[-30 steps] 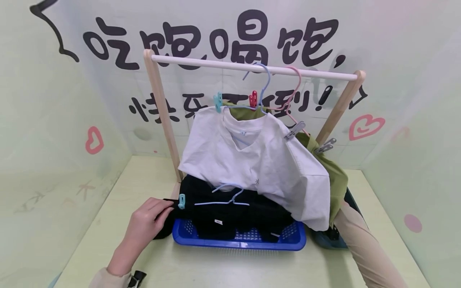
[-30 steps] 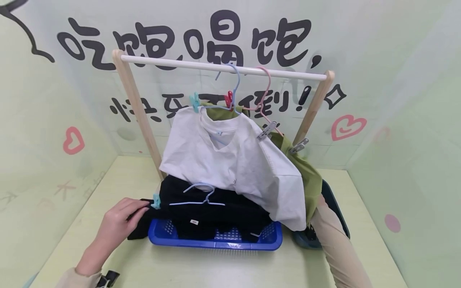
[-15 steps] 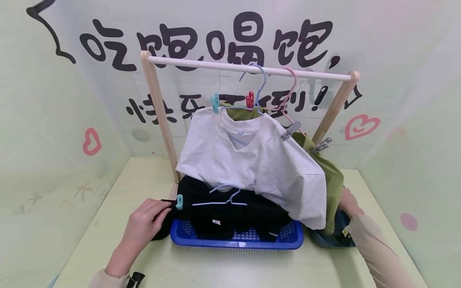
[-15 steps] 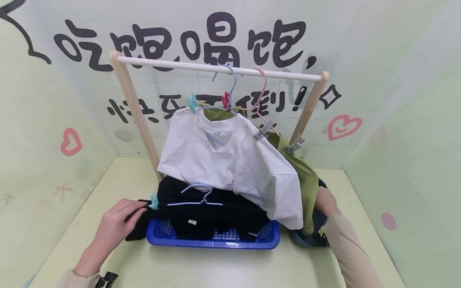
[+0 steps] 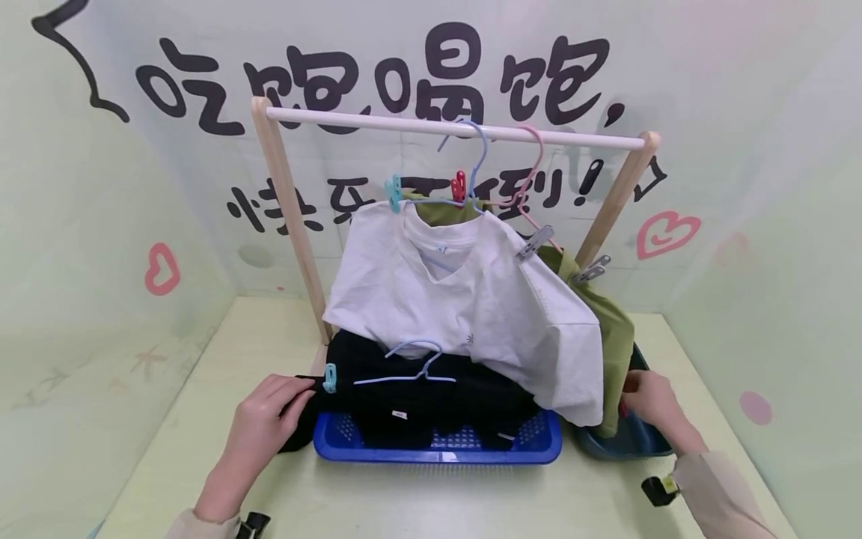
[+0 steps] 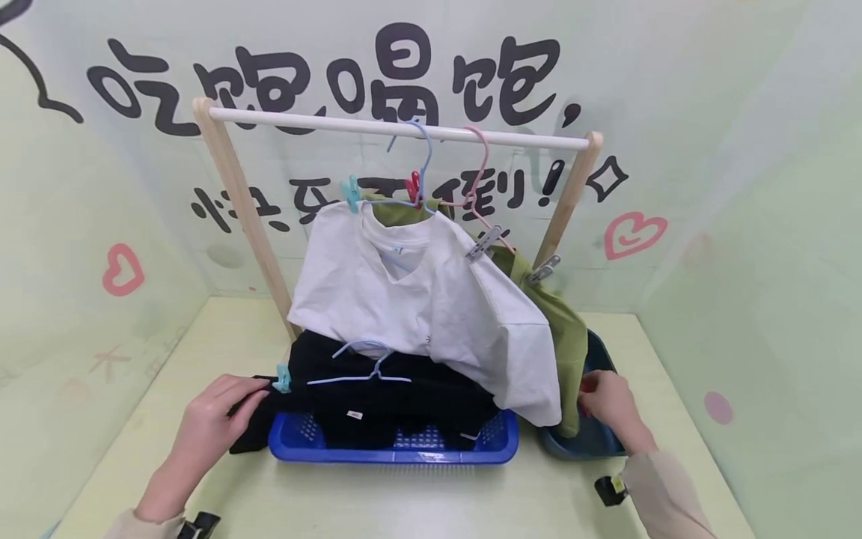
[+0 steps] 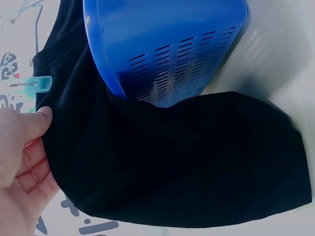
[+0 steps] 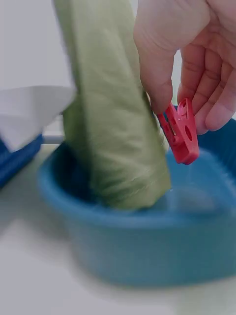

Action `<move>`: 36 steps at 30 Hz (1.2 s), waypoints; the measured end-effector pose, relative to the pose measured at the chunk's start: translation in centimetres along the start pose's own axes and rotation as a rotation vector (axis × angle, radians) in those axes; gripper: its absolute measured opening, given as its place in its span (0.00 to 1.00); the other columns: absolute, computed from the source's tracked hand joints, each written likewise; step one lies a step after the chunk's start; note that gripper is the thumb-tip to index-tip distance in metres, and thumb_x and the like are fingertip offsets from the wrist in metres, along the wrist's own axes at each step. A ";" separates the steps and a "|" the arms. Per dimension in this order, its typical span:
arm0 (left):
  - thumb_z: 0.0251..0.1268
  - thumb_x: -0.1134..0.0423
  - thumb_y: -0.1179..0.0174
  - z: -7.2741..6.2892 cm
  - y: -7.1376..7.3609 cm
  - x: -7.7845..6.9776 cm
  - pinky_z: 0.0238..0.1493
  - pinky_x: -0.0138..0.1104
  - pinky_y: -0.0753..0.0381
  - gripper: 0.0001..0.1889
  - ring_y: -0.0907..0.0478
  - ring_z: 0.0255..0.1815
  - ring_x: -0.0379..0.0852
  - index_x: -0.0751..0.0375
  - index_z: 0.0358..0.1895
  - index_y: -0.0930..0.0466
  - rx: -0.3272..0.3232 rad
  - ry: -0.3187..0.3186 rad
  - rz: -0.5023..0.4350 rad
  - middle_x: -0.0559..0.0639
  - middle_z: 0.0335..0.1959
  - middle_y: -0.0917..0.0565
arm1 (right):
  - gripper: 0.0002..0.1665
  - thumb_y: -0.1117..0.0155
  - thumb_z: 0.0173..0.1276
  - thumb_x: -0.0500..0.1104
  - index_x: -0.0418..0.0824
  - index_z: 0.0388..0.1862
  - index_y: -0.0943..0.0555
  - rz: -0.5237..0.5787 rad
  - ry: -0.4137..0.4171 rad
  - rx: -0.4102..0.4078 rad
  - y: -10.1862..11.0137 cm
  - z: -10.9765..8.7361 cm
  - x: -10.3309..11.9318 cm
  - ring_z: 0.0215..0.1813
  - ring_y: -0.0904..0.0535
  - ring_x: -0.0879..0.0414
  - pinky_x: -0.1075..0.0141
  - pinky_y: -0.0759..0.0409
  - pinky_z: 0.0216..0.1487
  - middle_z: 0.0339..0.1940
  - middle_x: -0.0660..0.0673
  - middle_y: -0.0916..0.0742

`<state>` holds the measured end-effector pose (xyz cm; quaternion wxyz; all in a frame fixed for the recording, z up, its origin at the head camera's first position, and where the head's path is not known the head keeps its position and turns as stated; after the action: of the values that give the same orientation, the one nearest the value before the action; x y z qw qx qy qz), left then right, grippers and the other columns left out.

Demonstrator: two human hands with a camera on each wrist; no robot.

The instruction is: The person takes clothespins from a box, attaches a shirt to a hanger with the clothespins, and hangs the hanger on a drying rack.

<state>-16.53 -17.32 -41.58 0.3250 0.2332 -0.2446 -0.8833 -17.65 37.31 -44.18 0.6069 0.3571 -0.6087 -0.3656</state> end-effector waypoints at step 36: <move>0.71 0.49 0.54 -0.1 0.1 0.0 0.28 0.37 0.22 0.25 0.21 0.28 0.49 0.67 0.32 0.16 0.002 0.011 0.003 0.53 0.27 0.17 | 0.19 0.30 0.50 0.26 0.30 0.43 0.20 0.545 0.588 -0.189 -2.8 -5.8 14.4 0.34 0.16 0.57 0.74 0.19 0.34 0.33 0.41 0.13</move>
<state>-16.42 -17.39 -41.58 0.3274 0.2381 -0.2440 -0.8812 -12.03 23.30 -39.76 0.8596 0.2147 -0.4455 -0.1282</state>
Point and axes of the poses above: each hand's wrist, its own z-axis towards the middle knuckle, its own y-axis out of the back of the hand, x = y × z, the point moved 3 cm from there along z, towards the middle knuckle
